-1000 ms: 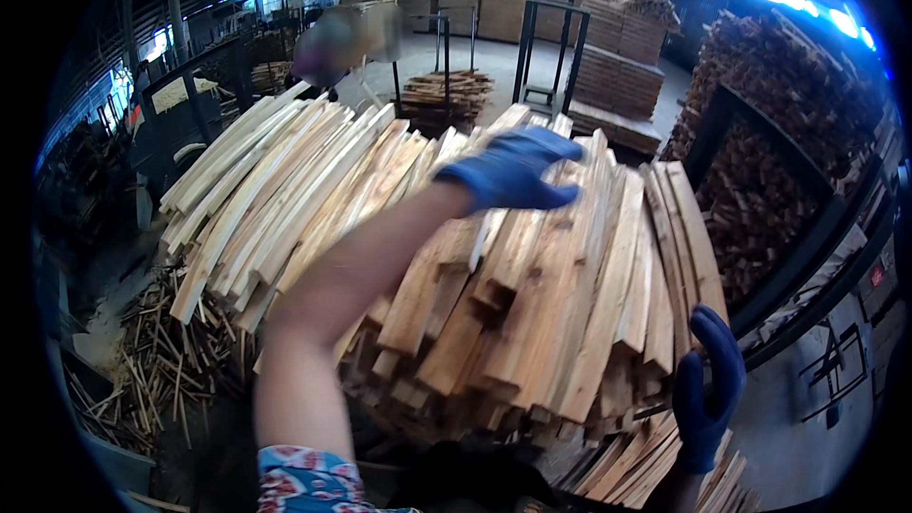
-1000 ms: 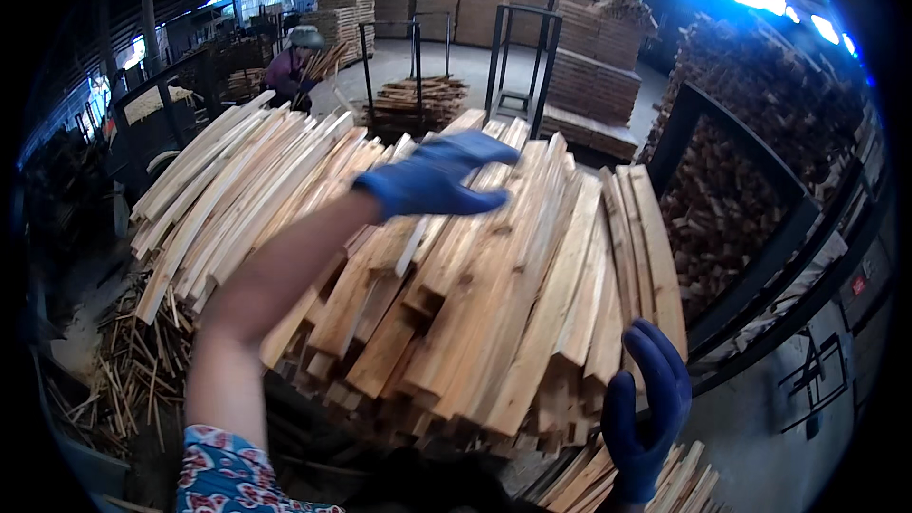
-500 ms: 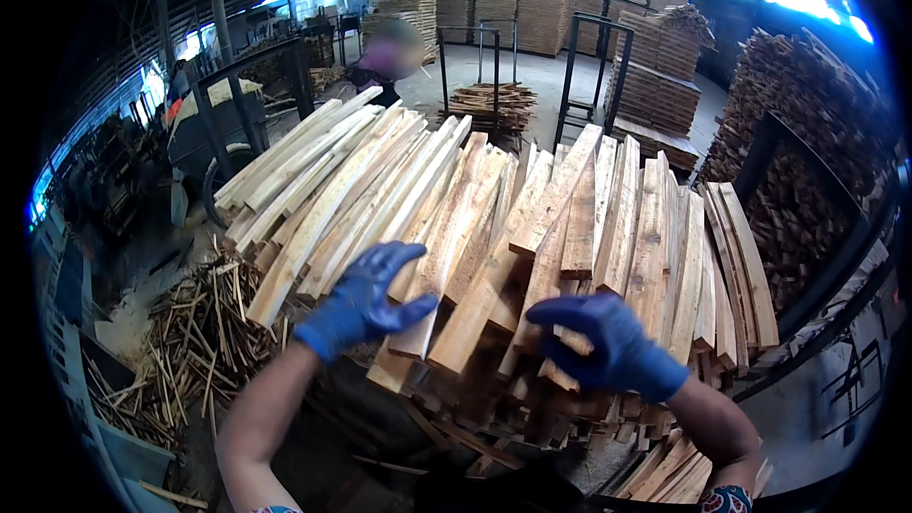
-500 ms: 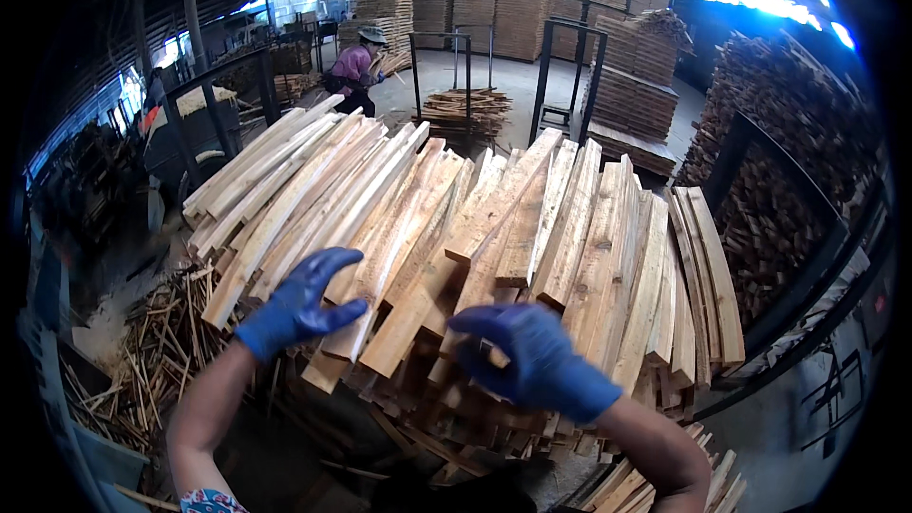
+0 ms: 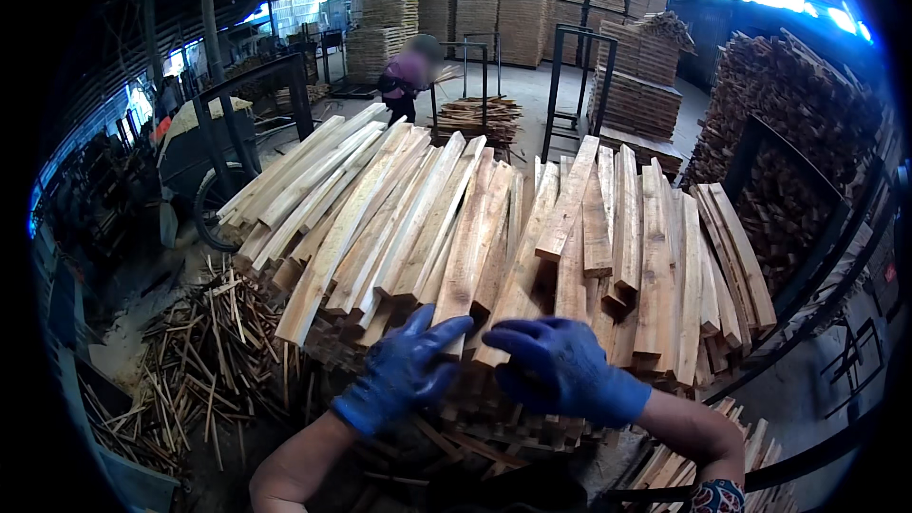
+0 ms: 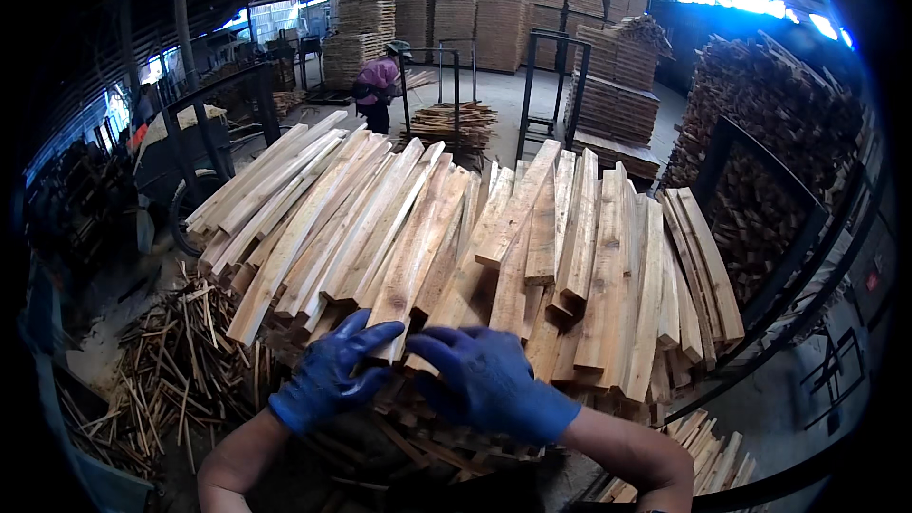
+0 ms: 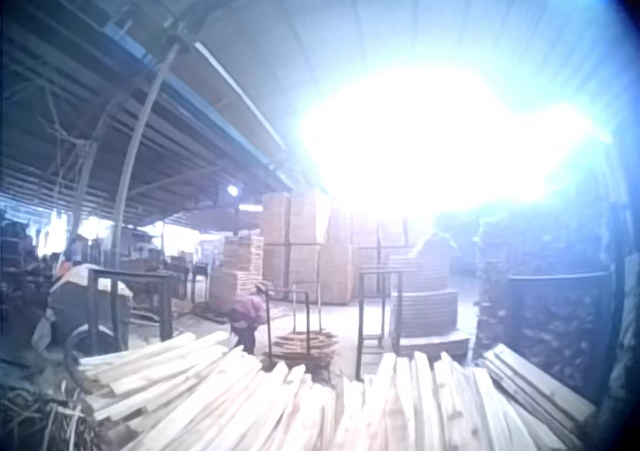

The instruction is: The person picks up wooden planks from a large pile and places them into a metal hopper. The person wears blue gloves and works in a warehouse filled with stacks of lumber.

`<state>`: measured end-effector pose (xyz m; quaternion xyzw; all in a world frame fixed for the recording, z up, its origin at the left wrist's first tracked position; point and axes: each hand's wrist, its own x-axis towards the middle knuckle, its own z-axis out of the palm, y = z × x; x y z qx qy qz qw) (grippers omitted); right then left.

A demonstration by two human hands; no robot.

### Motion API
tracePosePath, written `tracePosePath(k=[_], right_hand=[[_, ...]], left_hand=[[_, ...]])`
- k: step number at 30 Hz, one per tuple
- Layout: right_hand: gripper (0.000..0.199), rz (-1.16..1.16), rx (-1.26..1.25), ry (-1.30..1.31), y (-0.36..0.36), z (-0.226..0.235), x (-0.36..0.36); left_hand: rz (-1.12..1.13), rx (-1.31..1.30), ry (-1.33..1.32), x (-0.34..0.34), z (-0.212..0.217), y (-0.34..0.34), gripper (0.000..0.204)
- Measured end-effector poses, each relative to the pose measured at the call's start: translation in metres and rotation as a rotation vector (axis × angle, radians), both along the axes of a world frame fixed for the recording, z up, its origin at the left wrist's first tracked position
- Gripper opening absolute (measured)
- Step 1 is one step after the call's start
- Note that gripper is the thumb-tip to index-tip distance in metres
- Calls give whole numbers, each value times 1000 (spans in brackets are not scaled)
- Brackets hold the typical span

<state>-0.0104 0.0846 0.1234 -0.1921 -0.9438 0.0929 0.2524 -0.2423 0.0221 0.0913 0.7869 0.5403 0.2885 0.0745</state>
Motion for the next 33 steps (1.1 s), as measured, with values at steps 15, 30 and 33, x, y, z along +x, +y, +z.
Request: tracePosePath(k=[15,30,33], right_hand=[[77,-545,-406,-291,128,-23,-126],[57,251,-1317,1146,115,71,-15],[62,189,-1091,1087,84,68,-23]], left_hand=[[146,198,14,-69,-24,55,51],[351,-16,363,-68,-13,96,45],[309,-75,415,-70,-5,97,41]])
